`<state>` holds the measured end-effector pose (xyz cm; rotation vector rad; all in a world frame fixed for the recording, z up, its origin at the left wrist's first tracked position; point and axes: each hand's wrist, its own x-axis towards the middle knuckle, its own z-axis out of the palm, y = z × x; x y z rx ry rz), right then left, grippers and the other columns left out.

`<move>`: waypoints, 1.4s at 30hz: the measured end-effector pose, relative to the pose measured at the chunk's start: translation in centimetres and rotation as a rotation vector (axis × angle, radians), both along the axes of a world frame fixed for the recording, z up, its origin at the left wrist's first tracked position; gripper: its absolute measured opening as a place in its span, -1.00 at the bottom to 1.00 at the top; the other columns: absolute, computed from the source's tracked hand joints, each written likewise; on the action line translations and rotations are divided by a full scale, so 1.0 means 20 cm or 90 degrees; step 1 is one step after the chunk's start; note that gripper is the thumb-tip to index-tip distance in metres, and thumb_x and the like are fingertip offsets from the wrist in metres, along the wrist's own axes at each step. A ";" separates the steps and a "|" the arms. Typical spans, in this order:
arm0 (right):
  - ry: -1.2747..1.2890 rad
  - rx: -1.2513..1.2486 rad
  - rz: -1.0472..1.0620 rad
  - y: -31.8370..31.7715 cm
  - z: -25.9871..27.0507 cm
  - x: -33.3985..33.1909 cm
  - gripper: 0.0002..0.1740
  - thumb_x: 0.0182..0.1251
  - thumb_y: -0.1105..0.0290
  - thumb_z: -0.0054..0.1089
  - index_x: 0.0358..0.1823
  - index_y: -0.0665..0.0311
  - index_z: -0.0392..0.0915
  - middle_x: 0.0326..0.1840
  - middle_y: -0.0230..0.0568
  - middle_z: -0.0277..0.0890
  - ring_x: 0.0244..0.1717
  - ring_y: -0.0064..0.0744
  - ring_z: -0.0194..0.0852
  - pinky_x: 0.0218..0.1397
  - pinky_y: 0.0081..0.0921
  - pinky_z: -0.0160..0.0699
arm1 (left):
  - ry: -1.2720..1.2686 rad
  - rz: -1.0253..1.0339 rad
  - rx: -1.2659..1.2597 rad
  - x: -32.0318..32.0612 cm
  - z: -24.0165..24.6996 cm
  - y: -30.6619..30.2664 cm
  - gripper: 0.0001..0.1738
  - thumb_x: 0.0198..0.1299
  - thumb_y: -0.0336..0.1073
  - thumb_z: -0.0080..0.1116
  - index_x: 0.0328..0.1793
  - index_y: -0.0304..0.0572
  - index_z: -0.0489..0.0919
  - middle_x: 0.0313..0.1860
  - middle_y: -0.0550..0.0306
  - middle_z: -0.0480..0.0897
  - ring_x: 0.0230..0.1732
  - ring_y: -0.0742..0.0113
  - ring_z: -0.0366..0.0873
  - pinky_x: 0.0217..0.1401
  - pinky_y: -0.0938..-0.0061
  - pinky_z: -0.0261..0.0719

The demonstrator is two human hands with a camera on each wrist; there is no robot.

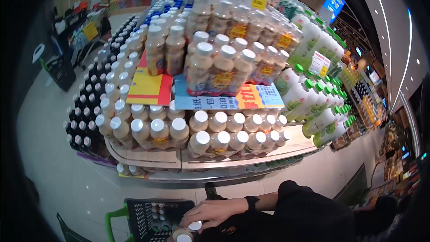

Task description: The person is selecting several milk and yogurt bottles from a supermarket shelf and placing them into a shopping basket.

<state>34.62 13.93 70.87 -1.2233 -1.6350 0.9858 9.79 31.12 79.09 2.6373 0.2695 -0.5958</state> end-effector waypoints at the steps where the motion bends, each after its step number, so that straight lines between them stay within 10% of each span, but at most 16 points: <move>1: -0.044 0.014 -0.041 -0.10 0.17 0.06 -0.43 0.28 0.31 0.42 0.29 0.23 0.44 0.24 -0.12 0.57 0.20 0.11 0.58 0.17 -0.09 0.61 | -0.023 -0.025 0.010 0.10 0.14 -0.04 -0.45 0.35 0.02 0.15 0.38 -0.05 0.54 -0.56 -0.15 0.67 -0.56 -0.20 0.66 -0.52 -0.02 0.59; 12: -0.477 0.037 -0.450 -1.01 1.31 0.64 -0.40 0.18 0.38 0.45 0.28 0.04 0.47 0.13 -0.31 0.62 -0.15 -0.05 0.70 -0.23 -0.16 0.64 | -0.353 -0.281 0.135 1.22 0.98 -0.50 -0.33 0.17 0.07 0.33 0.34 -0.10 0.60 -0.53 -0.05 0.69 -0.53 -0.07 0.69 -0.44 0.08 0.57; 19: -0.528 0.111 -0.613 -1.23 1.60 1.05 -0.48 0.16 0.40 0.52 0.15 0.22 0.53 0.08 -0.11 0.63 0.10 0.04 0.65 0.07 -0.17 0.63 | -0.502 -0.376 0.122 1.84 1.27 -0.67 -0.48 0.35 0.08 0.20 0.23 -0.14 0.56 -0.52 -0.09 0.67 -0.46 -0.15 0.68 -0.44 0.09 0.55; 22: -0.580 0.058 -0.653 -1.23 1.65 1.22 -0.50 0.13 0.45 0.48 0.12 0.23 0.52 0.05 -0.10 0.61 0.09 0.06 0.62 0.07 -0.13 0.61 | -0.477 -0.335 0.203 2.08 1.20 -0.72 -0.51 0.45 0.08 0.11 -0.02 -0.29 0.48 -0.51 -0.17 0.66 -0.40 -0.21 0.68 -0.35 -0.04 0.57; 42: -0.467 0.091 -0.659 -1.36 1.46 2.01 -0.44 0.05 0.44 0.55 0.12 0.29 0.55 -0.05 0.05 0.66 0.02 0.08 0.66 0.05 -0.14 0.60 | -0.463 -0.317 0.320 2.70 1.19 -0.95 -0.47 0.40 0.09 0.20 0.02 -0.32 0.44 -0.44 -0.21 0.67 -0.36 -0.27 0.68 -0.30 -0.07 0.58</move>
